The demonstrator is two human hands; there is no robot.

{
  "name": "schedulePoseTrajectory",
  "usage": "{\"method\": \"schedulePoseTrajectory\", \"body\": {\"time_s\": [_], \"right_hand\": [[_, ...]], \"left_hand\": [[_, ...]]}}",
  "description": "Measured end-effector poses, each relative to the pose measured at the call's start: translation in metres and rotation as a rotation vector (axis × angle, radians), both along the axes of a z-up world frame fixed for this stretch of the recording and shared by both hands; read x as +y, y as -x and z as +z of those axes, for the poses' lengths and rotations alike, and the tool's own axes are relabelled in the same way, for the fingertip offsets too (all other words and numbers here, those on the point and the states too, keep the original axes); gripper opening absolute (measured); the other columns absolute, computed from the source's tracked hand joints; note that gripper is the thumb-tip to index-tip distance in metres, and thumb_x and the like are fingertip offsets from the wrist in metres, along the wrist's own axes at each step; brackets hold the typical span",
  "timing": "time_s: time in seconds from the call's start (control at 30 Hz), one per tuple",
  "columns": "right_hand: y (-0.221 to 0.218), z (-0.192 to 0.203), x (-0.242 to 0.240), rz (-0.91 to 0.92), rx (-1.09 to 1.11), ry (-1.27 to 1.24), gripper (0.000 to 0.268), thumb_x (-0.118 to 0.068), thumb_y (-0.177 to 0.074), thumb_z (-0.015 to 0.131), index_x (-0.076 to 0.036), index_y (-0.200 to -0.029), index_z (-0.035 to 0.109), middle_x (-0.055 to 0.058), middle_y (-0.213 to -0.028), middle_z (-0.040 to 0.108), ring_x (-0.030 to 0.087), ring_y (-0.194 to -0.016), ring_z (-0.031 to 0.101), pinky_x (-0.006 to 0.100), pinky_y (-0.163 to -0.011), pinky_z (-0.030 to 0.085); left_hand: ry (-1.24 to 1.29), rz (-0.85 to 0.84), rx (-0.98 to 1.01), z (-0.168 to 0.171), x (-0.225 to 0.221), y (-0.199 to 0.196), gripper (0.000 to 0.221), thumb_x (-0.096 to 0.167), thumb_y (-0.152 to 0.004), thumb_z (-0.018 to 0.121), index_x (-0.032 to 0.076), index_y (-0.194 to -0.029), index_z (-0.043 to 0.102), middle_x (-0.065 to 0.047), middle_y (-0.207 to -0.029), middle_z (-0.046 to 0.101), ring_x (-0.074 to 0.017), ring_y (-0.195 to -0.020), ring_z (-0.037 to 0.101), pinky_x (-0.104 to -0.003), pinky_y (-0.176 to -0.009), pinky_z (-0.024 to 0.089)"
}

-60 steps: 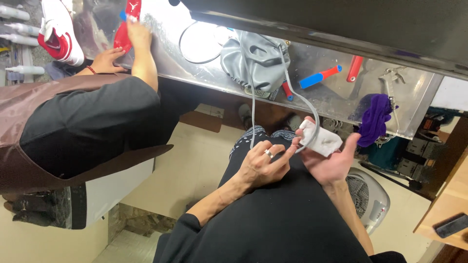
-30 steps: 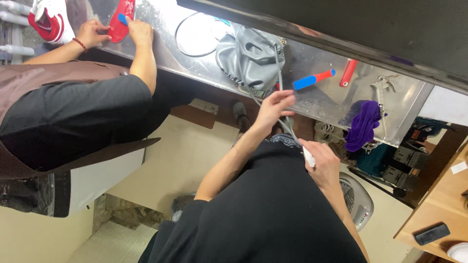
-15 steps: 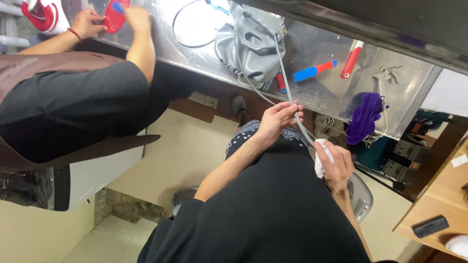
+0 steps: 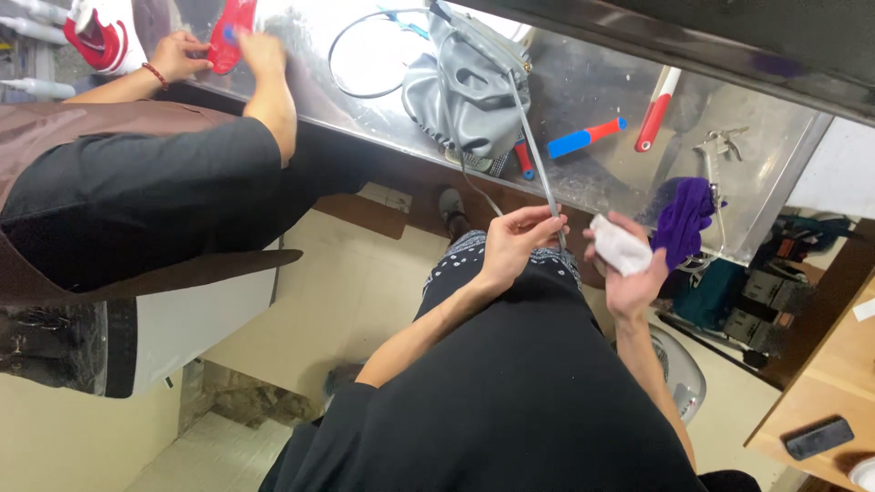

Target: Cleaning the strap of a leather handbag using a wipe and cleaning solution.

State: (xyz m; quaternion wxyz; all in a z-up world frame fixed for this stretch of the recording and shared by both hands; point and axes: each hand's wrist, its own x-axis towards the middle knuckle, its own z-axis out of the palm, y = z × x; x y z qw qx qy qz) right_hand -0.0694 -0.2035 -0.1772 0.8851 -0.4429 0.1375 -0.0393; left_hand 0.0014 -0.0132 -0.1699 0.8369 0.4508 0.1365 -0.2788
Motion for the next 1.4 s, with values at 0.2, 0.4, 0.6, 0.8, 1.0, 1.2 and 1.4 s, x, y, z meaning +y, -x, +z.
{"method": "schedulePoseTrajectory", "body": {"time_s": [0.2, 0.4, 0.6, 0.8, 1.0, 1.2, 1.4], "right_hand": [[-0.094, -0.03, 0.02, 0.29, 0.178, -0.106, 0.07, -0.045, -0.106, 0.029, 0.008, -0.149, 0.05, 0.022, -0.124, 0.067, 0.026, -0.096, 0.065, 0.039, -0.091, 0.053], [-0.11, -0.018, 0.038, 0.503, 0.263, -0.205, 0.05, -0.033, -0.108, 0.045, 0.004, -0.141, 0.054, 0.013, -0.111, 0.067, 0.018, -0.092, 0.064, 0.034, -0.089, 0.053], [-0.101, -0.073, 0.034, 0.466, 0.238, -0.019, 0.027, -0.022, -0.109, 0.063, 0.001, -0.123, 0.056, 0.003, -0.092, 0.055, 0.011, -0.071, 0.047, 0.034, -0.069, 0.047], [-0.108, -0.013, 0.047, 0.362, 0.318, -0.251, 0.054, -0.052, -0.106, 0.034, -0.005, -0.113, 0.06, 0.006, -0.085, 0.063, 0.013, -0.063, 0.055, 0.028, -0.057, 0.046], [-0.102, -0.053, 0.045, 0.377, 0.325, -0.11, 0.033, -0.035, -0.108, 0.045, -0.005, -0.115, 0.059, 0.006, -0.089, 0.063, 0.016, -0.067, 0.059, 0.031, -0.06, 0.049], [-0.093, -0.059, 0.039, 0.387, 0.248, 0.102, 0.031, -0.03, -0.111, 0.05, -0.003, -0.116, 0.063, 0.0, -0.087, 0.061, 0.009, -0.071, 0.057, 0.027, -0.062, 0.048], [-0.082, -0.055, 0.013, 0.518, 0.158, 0.31, 0.033, -0.032, -0.107, 0.05, -0.002, -0.114, 0.063, 0.002, -0.089, 0.068, 0.012, -0.075, 0.063, 0.028, -0.068, 0.053]], "left_hand": [[-0.221, -0.002, -0.172, -0.014, 0.002, 0.005, 0.025, 0.009, -0.095, 0.075, -0.005, -0.116, 0.074, -0.011, -0.106, 0.077, -0.0124, -0.092, 0.071, -0.028, -0.082, 0.06], [-0.631, -0.086, -0.2, 0.006, 0.019, -0.009, 0.024, 0.015, -0.089, 0.08, -0.003, -0.103, 0.079, -0.011, -0.093, 0.079, -0.0099, -0.079, 0.071, -0.026, -0.073, 0.06], [-0.426, -0.053, -0.309, -0.129, 0.036, -0.07, 0.032, 0.027, -0.105, 0.06, -0.001, -0.116, 0.07, -0.005, -0.102, 0.073, -0.0107, -0.092, 0.065, -0.027, -0.084, 0.054], [-0.238, -0.234, -0.165, -0.057, 0.001, -0.107, 0.037, 0.034, -0.108, 0.055, 0.002, -0.115, 0.073, -0.002, -0.104, 0.074, -0.0093, -0.088, 0.064, -0.028, -0.079, 0.052], [-0.307, -0.347, -0.141, -0.067, 0.008, -0.115, 0.033, 0.031, -0.104, 0.06, 0.004, -0.109, 0.077, 0.0, -0.091, 0.075, -0.0103, -0.071, 0.059, -0.028, -0.068, 0.049], [-0.32, -0.358, -0.178, -0.04, 0.003, -0.132, 0.032, 0.031, -0.104, 0.059, 0.005, -0.106, 0.079, 0.001, -0.093, 0.078, -0.0053, -0.08, 0.064, -0.023, -0.07, 0.048], [-0.312, -0.274, -0.239, -0.034, 0.0, -0.141, 0.034, 0.033, -0.105, 0.059, 0.006, -0.107, 0.08, 0.001, -0.094, 0.077, -0.0037, -0.075, 0.059, -0.023, -0.061, 0.044]]}}
